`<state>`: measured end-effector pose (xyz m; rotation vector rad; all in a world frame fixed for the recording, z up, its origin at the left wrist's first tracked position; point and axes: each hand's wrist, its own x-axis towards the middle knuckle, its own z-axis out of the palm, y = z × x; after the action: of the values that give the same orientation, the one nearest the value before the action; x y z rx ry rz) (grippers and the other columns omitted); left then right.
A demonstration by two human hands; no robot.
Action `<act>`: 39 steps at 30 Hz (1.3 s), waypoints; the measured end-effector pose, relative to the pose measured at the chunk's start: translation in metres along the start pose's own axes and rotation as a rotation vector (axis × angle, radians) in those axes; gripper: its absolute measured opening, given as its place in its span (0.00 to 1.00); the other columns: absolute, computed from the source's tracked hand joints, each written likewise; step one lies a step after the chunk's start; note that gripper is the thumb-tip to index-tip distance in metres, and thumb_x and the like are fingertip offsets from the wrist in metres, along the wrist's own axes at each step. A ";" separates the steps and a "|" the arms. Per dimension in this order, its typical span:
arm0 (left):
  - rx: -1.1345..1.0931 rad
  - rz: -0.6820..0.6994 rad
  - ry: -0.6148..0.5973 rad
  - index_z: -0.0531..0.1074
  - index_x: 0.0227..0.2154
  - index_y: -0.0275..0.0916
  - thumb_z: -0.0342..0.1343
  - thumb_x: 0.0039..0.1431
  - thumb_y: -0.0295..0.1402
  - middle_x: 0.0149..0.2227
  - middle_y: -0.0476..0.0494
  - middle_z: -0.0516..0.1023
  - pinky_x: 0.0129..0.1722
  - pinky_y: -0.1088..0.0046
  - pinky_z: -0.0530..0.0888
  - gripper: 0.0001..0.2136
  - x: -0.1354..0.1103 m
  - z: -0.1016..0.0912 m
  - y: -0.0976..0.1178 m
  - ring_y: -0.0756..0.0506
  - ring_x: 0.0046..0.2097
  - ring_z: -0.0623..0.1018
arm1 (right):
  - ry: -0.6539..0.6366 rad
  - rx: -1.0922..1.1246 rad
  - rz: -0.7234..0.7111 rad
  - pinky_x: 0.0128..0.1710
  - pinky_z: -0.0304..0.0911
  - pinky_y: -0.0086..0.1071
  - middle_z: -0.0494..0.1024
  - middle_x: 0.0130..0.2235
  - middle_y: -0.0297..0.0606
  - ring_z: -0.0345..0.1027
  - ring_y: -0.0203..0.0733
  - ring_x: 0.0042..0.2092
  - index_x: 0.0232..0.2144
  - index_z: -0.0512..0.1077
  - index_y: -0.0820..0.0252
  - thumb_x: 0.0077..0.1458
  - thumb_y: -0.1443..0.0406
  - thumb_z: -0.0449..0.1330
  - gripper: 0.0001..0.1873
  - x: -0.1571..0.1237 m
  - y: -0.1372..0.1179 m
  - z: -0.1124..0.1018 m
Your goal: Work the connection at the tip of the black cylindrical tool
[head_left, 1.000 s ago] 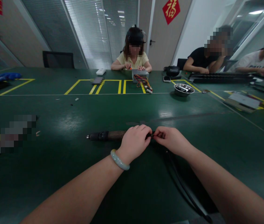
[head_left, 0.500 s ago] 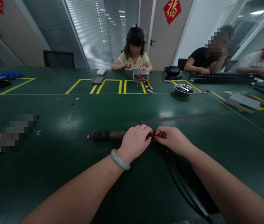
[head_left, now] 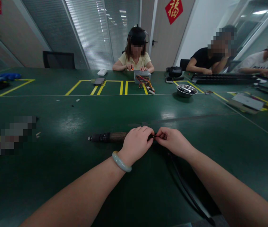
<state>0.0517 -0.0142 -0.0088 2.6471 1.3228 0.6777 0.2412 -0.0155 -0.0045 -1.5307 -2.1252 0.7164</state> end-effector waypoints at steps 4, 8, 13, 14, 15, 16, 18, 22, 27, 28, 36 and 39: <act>0.013 0.003 -0.004 0.68 0.39 0.42 0.53 0.60 0.33 0.39 0.47 0.73 0.41 0.66 0.69 0.05 0.000 -0.001 0.000 0.44 0.42 0.72 | 0.017 -0.004 0.034 0.27 0.57 0.28 0.75 0.28 0.31 0.67 0.35 0.28 0.31 0.72 0.56 0.53 0.61 0.57 0.06 0.001 0.003 0.001; 0.038 0.013 -0.018 0.68 0.39 0.42 0.52 0.61 0.34 0.39 0.48 0.73 0.40 0.67 0.69 0.05 0.000 -0.001 0.000 0.45 0.41 0.72 | -0.014 0.011 0.066 0.28 0.57 0.27 0.76 0.29 0.30 0.68 0.35 0.29 0.31 0.72 0.55 0.54 0.60 0.57 0.07 0.001 0.004 0.000; 0.063 0.017 -0.040 0.69 0.37 0.42 0.51 0.61 0.33 0.39 0.47 0.72 0.41 0.67 0.68 0.04 0.000 -0.001 -0.001 0.45 0.41 0.72 | -0.033 0.001 0.071 0.28 0.57 0.27 0.77 0.29 0.29 0.68 0.35 0.30 0.31 0.73 0.54 0.54 0.59 0.58 0.07 0.001 0.000 -0.002; 0.065 0.018 -0.039 0.69 0.37 0.42 0.51 0.61 0.33 0.39 0.47 0.72 0.41 0.66 0.68 0.04 0.000 0.000 -0.001 0.45 0.41 0.72 | -0.024 -0.010 0.078 0.28 0.56 0.27 0.76 0.28 0.29 0.68 0.34 0.29 0.31 0.73 0.54 0.54 0.59 0.58 0.07 0.000 -0.001 -0.001; 0.067 0.019 -0.039 0.69 0.37 0.43 0.52 0.61 0.33 0.39 0.47 0.72 0.41 0.66 0.68 0.04 0.000 0.000 -0.001 0.45 0.42 0.72 | -0.012 -0.022 0.085 0.27 0.56 0.27 0.76 0.28 0.29 0.68 0.34 0.29 0.31 0.73 0.54 0.54 0.58 0.58 0.08 0.000 -0.002 -0.001; 0.067 0.018 -0.036 0.69 0.37 0.43 0.52 0.61 0.33 0.39 0.47 0.72 0.41 0.66 0.68 0.04 0.000 0.001 -0.002 0.45 0.42 0.72 | 0.000 -0.031 0.091 0.27 0.56 0.27 0.76 0.28 0.29 0.67 0.34 0.28 0.30 0.73 0.54 0.54 0.58 0.58 0.08 0.000 -0.002 -0.001; 0.065 0.017 -0.031 0.69 0.38 0.43 0.52 0.61 0.33 0.40 0.47 0.72 0.41 0.66 0.68 0.04 0.000 0.001 -0.002 0.45 0.42 0.72 | 0.020 -0.041 0.099 0.26 0.56 0.27 0.76 0.28 0.29 0.67 0.34 0.28 0.30 0.73 0.55 0.54 0.58 0.57 0.09 0.001 -0.003 0.001; 0.046 0.014 -0.011 0.68 0.39 0.42 0.53 0.60 0.34 0.40 0.47 0.72 0.41 0.66 0.68 0.05 -0.001 0.001 -0.001 0.45 0.43 0.72 | 0.025 -0.046 0.114 0.26 0.56 0.27 0.76 0.28 0.30 0.68 0.35 0.27 0.31 0.73 0.55 0.54 0.58 0.56 0.09 0.002 0.000 0.002; 0.030 0.000 -0.004 0.68 0.41 0.41 0.54 0.60 0.34 0.42 0.46 0.73 0.42 0.66 0.69 0.07 -0.001 0.002 -0.001 0.44 0.43 0.72 | 0.006 -0.047 0.100 0.26 0.57 0.28 0.76 0.28 0.30 0.68 0.35 0.28 0.32 0.74 0.54 0.55 0.57 0.56 0.10 0.002 0.001 0.000; 0.031 -0.002 -0.002 0.67 0.41 0.41 0.54 0.60 0.34 0.42 0.46 0.73 0.42 0.66 0.69 0.08 -0.001 0.002 -0.001 0.44 0.43 0.72 | 0.006 -0.058 0.088 0.26 0.57 0.28 0.76 0.28 0.30 0.67 0.35 0.28 0.32 0.74 0.54 0.55 0.57 0.56 0.10 0.002 0.001 -0.001; 0.047 -0.004 -0.004 0.66 0.43 0.41 0.53 0.60 0.34 0.42 0.46 0.73 0.43 0.66 0.69 0.09 -0.001 0.001 0.000 0.44 0.44 0.73 | 0.086 -0.132 -0.079 0.37 0.61 0.30 0.73 0.45 0.37 0.68 0.36 0.36 0.31 0.74 0.57 0.54 0.62 0.58 0.06 0.004 0.001 -0.001; 0.049 -0.007 -0.020 0.66 0.43 0.41 0.53 0.60 0.34 0.42 0.46 0.73 0.44 0.65 0.69 0.09 -0.001 0.001 0.000 0.44 0.45 0.72 | 0.015 -0.104 -0.034 0.37 0.60 0.30 0.76 0.38 0.35 0.69 0.38 0.38 0.35 0.73 0.56 0.56 0.63 0.56 0.07 0.005 0.000 0.000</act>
<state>0.0511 -0.0151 -0.0102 2.6788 1.3593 0.6239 0.2399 -0.0107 -0.0043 -1.5436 -2.2030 0.5891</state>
